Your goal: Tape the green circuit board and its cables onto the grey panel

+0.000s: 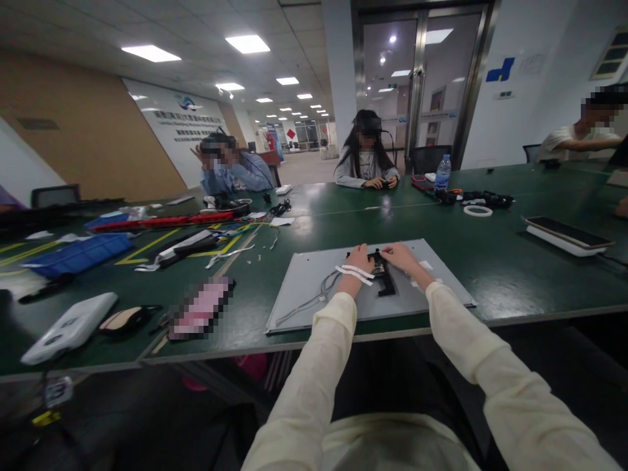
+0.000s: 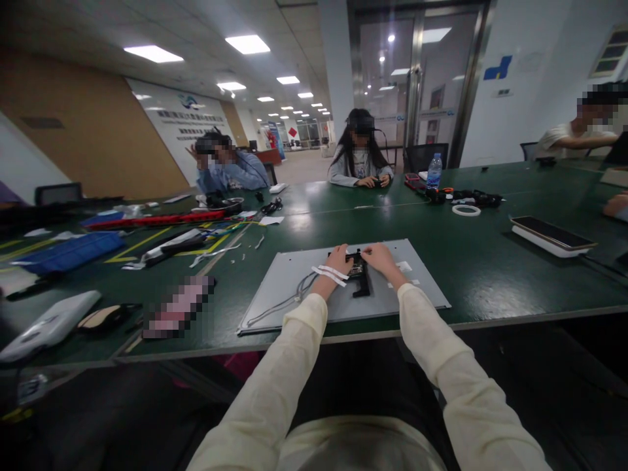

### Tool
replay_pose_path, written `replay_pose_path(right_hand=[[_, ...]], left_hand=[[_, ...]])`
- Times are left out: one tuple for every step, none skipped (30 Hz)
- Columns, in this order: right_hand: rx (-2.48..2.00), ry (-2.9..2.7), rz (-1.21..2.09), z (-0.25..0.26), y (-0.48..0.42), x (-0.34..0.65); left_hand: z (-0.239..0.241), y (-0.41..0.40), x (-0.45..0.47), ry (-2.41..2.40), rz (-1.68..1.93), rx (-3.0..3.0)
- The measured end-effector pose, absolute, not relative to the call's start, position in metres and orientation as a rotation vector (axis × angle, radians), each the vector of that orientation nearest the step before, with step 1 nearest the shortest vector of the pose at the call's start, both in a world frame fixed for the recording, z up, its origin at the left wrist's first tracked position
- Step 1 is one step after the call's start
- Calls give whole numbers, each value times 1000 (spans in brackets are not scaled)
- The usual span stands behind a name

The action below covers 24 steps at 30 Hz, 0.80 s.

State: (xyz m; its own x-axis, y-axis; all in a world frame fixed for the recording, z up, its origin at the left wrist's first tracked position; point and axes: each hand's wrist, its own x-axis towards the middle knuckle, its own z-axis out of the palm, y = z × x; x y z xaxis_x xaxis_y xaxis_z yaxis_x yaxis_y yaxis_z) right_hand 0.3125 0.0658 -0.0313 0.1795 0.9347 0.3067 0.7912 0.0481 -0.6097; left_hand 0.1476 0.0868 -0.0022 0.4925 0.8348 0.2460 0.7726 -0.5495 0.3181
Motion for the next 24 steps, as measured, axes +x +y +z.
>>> replay_pose_path(right_hand=[[-1772, -1621, 275, -31, 67, 311], [-1778, -1605, 284, -32, 68, 310], [-1783, -1590, 293, -32, 69, 310], [-1787, -1576, 303, -32, 69, 310], [-1788, -1565, 313, -32, 68, 310], [-1787, -1555, 323, -32, 68, 311], [-1785, -1547, 332, -32, 67, 311], [-1781, -1539, 340, -32, 67, 312], [-1776, -1530, 346, -32, 66, 312], [-1772, -1521, 351, -32, 66, 312], [-1767, -1511, 355, -32, 66, 312], [-1763, -1501, 358, -32, 66, 312], [-1760, -1491, 362, -32, 66, 311], [-1757, -1480, 367, -33, 66, 311], [-1754, -1469, 372, -33, 66, 311], [-1750, -1459, 380, -33, 66, 310], [-1746, -1448, 387, -32, 65, 310], [-1742, -1435, 393, -32, 65, 310], [-1737, -1419, 397, -31, 64, 310], [-1731, -1403, 399, -29, 63, 309], [-1723, -1388, 403, -28, 62, 309], [-1713, -1375, 408, -26, 61, 308], [-1699, -1365, 416, -25, 60, 308], [-1684, -1358, 428, -23, 59, 308]], left_hand=[[-2, 88, 148, 1406, 550, 2560], [-3, 88, 148, 1415, 542, 2554], [-3, 89, 148, 1421, 536, 2550], [-3, 89, 148, 1424, 532, 2547], [-3, 90, 148, 1423, 529, 2545], [-3, 90, 148, 1422, 527, 2544], [-3, 90, 148, 1419, 526, 2543], [-3, 90, 148, 1417, 526, 2542], [-4, 89, 148, 1416, 527, 2541], [-4, 89, 148, 1417, 529, 2540], [-4, 89, 147, 1418, 531, 2538], [-4, 88, 147, 1421, 533, 2536], [-4, 88, 147, 1425, 532, 2535], [-3, 87, 147, 1428, 531, 2533], [-3, 87, 147, 1431, 530, 2531], [-3, 86, 147, 1431, 527, 2530], [-2, 86, 147, 1431, 526, 2530], [-2, 86, 146, 1430, 524, 2529], [-2, 85, 146, 1429, 523, 2529], [-1, 85, 146, 1428, 521, 2527], [-1, 85, 146, 1429, 521, 2525], [-1, 85, 146, 1429, 522, 2523], [-2, 85, 146, 1432, 524, 2520], [-2, 85, 146, 1435, 527, 2517]])
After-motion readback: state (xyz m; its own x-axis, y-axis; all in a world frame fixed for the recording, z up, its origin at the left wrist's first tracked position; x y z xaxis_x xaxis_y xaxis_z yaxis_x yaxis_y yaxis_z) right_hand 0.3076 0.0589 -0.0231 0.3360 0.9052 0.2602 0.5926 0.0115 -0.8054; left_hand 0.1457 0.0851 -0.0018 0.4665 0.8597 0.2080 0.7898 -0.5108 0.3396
